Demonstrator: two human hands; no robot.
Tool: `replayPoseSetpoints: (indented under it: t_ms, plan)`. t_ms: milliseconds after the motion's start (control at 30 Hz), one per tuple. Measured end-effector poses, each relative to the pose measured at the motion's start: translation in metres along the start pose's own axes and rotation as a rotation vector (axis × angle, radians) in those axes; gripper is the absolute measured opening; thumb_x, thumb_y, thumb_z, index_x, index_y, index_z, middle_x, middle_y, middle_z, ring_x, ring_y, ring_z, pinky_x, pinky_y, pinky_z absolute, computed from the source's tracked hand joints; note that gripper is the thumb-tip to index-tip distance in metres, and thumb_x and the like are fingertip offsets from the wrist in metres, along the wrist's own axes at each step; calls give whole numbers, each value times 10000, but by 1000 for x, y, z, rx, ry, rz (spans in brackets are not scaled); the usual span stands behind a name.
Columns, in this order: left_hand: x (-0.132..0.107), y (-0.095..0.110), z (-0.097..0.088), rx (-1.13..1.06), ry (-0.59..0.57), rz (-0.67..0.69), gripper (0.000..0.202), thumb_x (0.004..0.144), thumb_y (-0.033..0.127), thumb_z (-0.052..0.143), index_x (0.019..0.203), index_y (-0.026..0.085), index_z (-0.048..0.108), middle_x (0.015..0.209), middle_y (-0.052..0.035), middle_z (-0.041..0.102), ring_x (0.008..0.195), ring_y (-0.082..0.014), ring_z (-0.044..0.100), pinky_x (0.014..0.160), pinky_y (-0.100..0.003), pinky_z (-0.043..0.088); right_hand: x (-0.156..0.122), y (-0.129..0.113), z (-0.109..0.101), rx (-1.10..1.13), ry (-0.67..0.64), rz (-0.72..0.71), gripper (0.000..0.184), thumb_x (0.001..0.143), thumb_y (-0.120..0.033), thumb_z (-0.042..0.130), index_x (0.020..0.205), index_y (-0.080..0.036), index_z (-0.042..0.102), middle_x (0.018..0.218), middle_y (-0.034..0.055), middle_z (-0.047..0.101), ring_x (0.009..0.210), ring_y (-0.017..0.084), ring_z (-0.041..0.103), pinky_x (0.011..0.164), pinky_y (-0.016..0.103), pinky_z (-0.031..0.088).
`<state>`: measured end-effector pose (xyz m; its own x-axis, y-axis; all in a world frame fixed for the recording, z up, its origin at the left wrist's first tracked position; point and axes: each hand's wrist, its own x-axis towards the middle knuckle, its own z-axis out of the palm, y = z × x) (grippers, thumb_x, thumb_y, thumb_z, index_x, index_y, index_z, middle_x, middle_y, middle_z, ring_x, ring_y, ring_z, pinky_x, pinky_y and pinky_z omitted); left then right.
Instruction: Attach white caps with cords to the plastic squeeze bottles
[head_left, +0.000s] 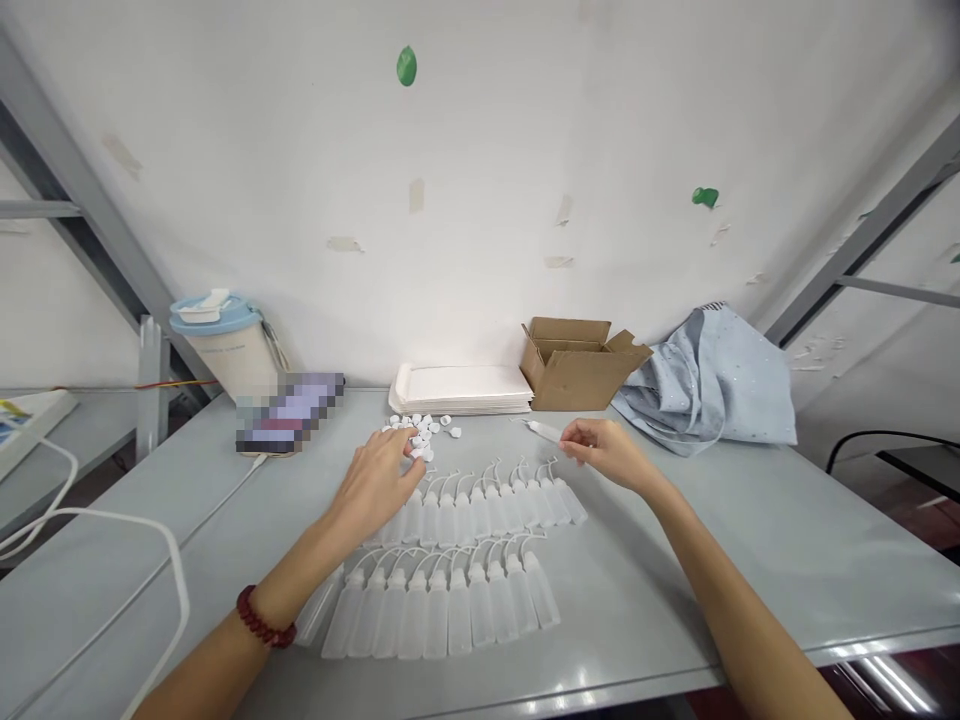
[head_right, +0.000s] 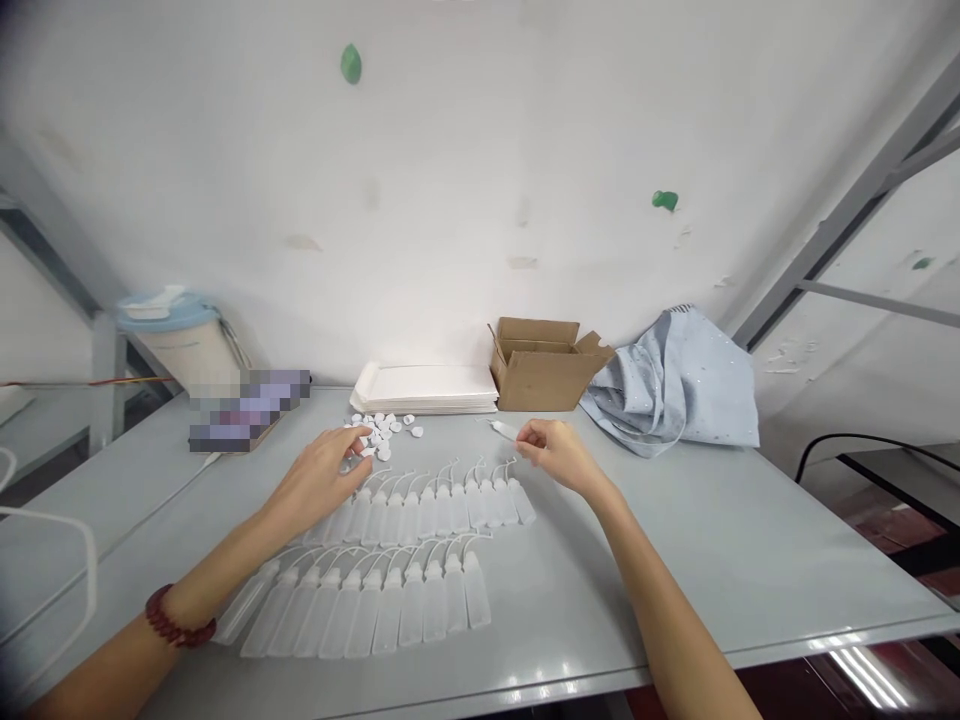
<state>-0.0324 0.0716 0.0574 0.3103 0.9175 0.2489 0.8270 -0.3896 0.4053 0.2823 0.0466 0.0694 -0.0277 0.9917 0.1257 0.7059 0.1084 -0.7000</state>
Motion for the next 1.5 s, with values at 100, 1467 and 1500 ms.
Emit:
replayPoseSetpoints:
  t_ms: [100,1467,1500]
  plan:
    - [-2,4,0,-136,-23,-28,368,837,319,383,1108,156,571,942,-64,628,901,-224,588,783,-349,462,-8,-10,-4,44,-123,53,227,764,-367,560,640,-178,549,541,-11,557,481,120,497,470,239,360]
    - [-7,25,-18,-829,-237,-312,323,655,374,712,918,190,672,972,-55,681,988,-239,603,852,-322,469,-12,-10,-16,-15,-576,227,185,711,-303,539,592,-168,496,545,6,612,491,140,595,476,226,377]
    - [-7,26,-18,-840,-243,-318,317,656,369,715,916,192,674,973,-53,681,992,-237,601,857,-322,467,-12,-12,-16,9,-547,208,178,713,-302,541,602,-169,497,553,4,613,504,143,600,483,228,382]
